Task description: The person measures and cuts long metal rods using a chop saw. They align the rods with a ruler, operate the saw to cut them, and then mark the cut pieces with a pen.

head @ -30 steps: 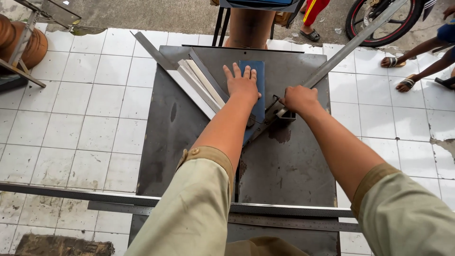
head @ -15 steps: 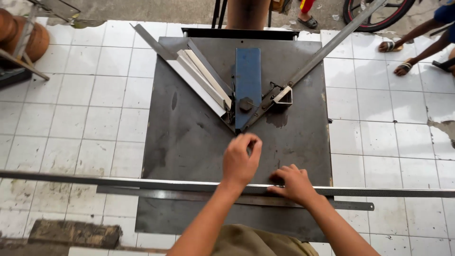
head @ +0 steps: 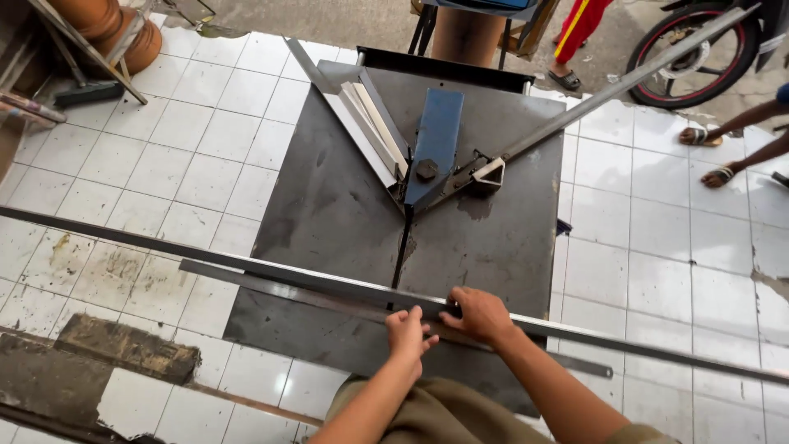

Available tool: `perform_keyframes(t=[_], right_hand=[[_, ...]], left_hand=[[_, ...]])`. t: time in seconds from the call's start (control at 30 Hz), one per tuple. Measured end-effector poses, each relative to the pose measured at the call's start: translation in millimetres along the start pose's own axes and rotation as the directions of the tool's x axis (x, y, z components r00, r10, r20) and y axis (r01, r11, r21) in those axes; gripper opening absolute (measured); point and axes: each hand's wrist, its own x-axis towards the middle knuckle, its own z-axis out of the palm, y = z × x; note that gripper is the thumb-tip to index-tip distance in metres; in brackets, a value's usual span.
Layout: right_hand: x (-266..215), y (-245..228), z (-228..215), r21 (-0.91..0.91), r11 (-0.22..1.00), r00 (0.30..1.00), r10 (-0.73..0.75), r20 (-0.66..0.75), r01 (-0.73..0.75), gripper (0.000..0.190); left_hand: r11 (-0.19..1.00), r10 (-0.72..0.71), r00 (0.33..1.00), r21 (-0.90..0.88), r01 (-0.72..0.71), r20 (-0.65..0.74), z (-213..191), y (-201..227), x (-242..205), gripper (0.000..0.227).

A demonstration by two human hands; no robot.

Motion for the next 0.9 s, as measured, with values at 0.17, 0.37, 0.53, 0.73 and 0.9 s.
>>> perform_keyframes(t=[0.17,0.37,0.53,0.73,0.9], right_hand=[[-4.5,-31.1,-13.0,0.001,0.999,0.999,0.046,0.001,-0.046,0.04],[-3.4,-93.8,-29.7,-0.043,0.996,0.993,0.076,-0.093,-0.08,0.042],[-5.3,-132.1,-46.3,-0.07,0.993,0.986,0.079,-0.146,-0.09,0.04],[-29.7,-117.6,-40.0,-0.244,0.968,0.971,0.007,-0.238,-0.066,0.046],[-67.0,-114.3,-62.0,-0.129,0.961,0.956,0.216,-0.198,-0.243,0.048]], left_hand=[[0.993,-0.079,0.991,0.096,0.069,0.106,-23.0,30.9,2.3,0.047],[0.999,-0.008,0.971,-0.031,0.016,0.238,-59.2,47.9,42.2,0.047],[0.994,0.022,0.959,-0.109,0.009,0.281,-74.2,71.5,70.0,0.059],[0.989,0.066,0.961,-0.143,-0.028,0.27,-86.1,84.1,111.0,0.053],[0.987,0.109,0.96,-0.138,-0.076,0.256,-82.4,95.3,123.5,0.035]])
